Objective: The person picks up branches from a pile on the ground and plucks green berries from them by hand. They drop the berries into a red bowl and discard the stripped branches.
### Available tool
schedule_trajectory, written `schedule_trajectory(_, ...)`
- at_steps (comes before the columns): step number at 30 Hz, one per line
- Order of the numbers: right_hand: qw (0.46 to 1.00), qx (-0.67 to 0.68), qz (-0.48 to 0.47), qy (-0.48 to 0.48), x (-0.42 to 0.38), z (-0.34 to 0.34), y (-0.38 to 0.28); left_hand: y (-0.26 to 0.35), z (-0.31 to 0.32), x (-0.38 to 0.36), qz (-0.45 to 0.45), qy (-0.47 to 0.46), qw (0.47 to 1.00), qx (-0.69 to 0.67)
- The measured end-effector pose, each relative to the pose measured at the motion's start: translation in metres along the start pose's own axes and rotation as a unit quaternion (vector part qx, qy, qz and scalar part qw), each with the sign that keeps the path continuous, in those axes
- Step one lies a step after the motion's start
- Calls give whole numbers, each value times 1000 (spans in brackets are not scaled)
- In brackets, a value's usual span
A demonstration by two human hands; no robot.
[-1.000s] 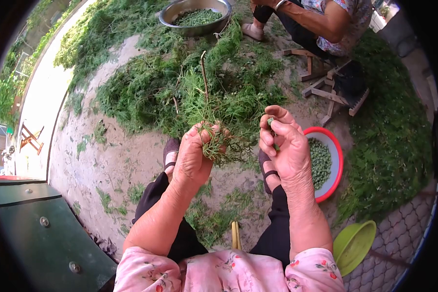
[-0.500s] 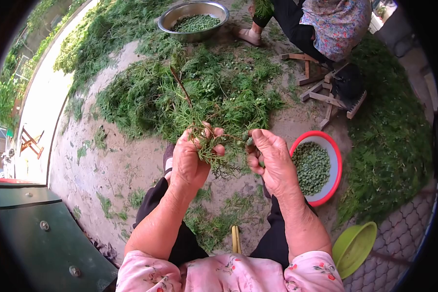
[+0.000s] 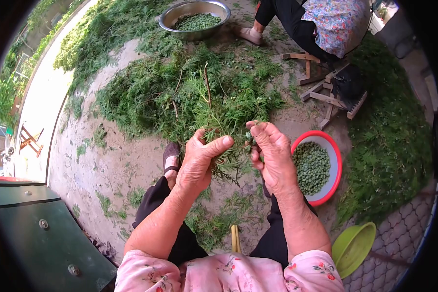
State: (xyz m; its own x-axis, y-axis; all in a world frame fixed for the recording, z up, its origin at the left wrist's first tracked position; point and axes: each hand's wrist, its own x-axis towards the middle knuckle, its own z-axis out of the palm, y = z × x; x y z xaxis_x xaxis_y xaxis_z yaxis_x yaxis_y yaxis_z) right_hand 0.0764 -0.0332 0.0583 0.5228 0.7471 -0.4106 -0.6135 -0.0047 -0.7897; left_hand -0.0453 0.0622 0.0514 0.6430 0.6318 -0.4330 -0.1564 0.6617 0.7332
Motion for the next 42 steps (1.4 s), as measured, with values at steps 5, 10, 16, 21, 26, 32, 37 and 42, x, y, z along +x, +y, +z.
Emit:
schedule_trajectory(5, 997, -43, -65, 26, 5, 0, -1, 8, 9, -6, -56, -53, 996, 50)
schedule_trajectory(10, 997, -36, -56, 25, 4, 1, -2, 1, 5, -4, -70, -107, 975, 180)
schedule_trajectory(16, 997, 18, -55, 52, 3, -1, 4, -7, 6, -4, -87, -85, 988, 96)
schedule_trajectory(21, 983, 76, -121, 114, 18, -17, -3, -11, -2, -3, -13, -82, 991, 102)
schedule_trajectory(26, 983, 180, -11, 21, 18, -25, -11, -9, 2, -5, -17, -63, 996, 65)
schedule_trajectory(32, 992, -88, -23, -88, 8, -19, -12, -5, -5, -4, -46, -60, 997, 35)
schedule_trajectory(37, 970, -218, -41, -103, 3, -9, -14, -3, -3, -4, -48, -77, 994, 53)
schedule_trajectory(42, 926, -332, -169, -60, 5, -9, -4, -1, 0, -6, -41, -59, 996, 61)
